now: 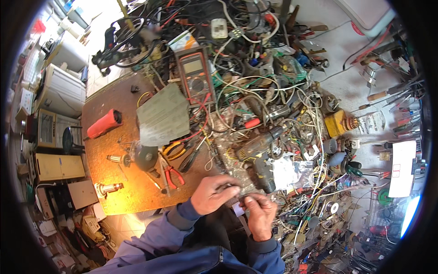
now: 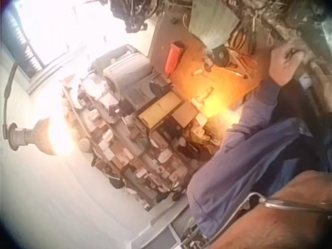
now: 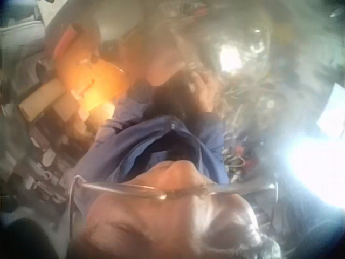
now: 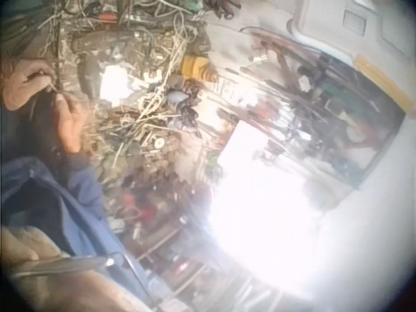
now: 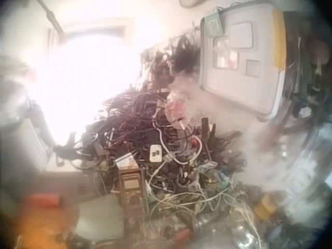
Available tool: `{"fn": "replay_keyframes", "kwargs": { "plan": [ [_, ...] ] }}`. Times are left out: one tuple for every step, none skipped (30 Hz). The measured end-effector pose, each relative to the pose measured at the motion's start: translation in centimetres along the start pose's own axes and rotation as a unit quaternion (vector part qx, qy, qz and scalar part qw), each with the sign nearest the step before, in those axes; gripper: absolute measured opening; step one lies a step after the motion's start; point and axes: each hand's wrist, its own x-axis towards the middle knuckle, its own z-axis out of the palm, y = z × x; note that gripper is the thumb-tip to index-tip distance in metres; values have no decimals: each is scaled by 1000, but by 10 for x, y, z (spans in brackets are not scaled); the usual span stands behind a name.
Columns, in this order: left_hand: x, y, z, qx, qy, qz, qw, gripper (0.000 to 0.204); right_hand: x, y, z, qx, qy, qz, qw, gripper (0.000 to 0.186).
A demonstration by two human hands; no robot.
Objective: The person works on a small motor component at a cluttered workbench. They use a screwdriver to adjust a screw on the motor shaft, then reach into a drawer to retrieve a pencil and mark the component. The person continues to adjust the screw with the screwdriver.
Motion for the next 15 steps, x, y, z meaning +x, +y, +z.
{"fn": "replay_keyframes", "kwargs": {
  "plan": [
    [-19,-4,-4,-18,59,4,998,20,-7,7,10,-3,-34,32,999,10],
    [-38,-8,-17,-15,59,6,998,20,-10,11,18,-36,-96,53,993,9],
    [-55,-12,-29,-12,59,8,998,19,-12,13,25,-78,-154,60,983,9],
    [-72,-18,-39,-28,72,11,997,16,-12,13,38,-138,-194,-12,971,11],
    [-86,-20,-49,17,79,30,996,15,-13,14,53,-190,-233,-85,950,14],
    [-97,-19,-58,62,84,47,993,14,-15,16,68,-212,-256,-118,936,15],
    [-107,-21,-69,106,88,65,988,13,-15,21,83,-236,-277,-155,918,16],
    [-118,-24,-78,121,113,62,984,11,-17,25,98,-257,-293,-192,901,17],
    [-131,-23,-89,139,135,66,979,11,-20,27,114,-247,-313,-180,899,17],
    [-138,-23,-101,155,153,75,973,11,-20,30,129,-242,-327,-172,897,17],
    [-146,-25,-111,171,169,84,967,11,-20,35,143,-236,-340,-164,895,16],
    [-156,-32,-120,170,195,90,962,11,-22,44,158,-235,-346,-184,890,17],
    [-164,-34,-130,156,208,96,961,14,-22,49,174,-236,-353,-184,886,18],
    [-175,-37,-140,150,218,112,958,14,-25,53,190,-236,-361,-183,883,19],
    [-184,-41,-154,144,227,129,954,13,-29,64,206,-237,-369,-183,880,21]
  ]
}}
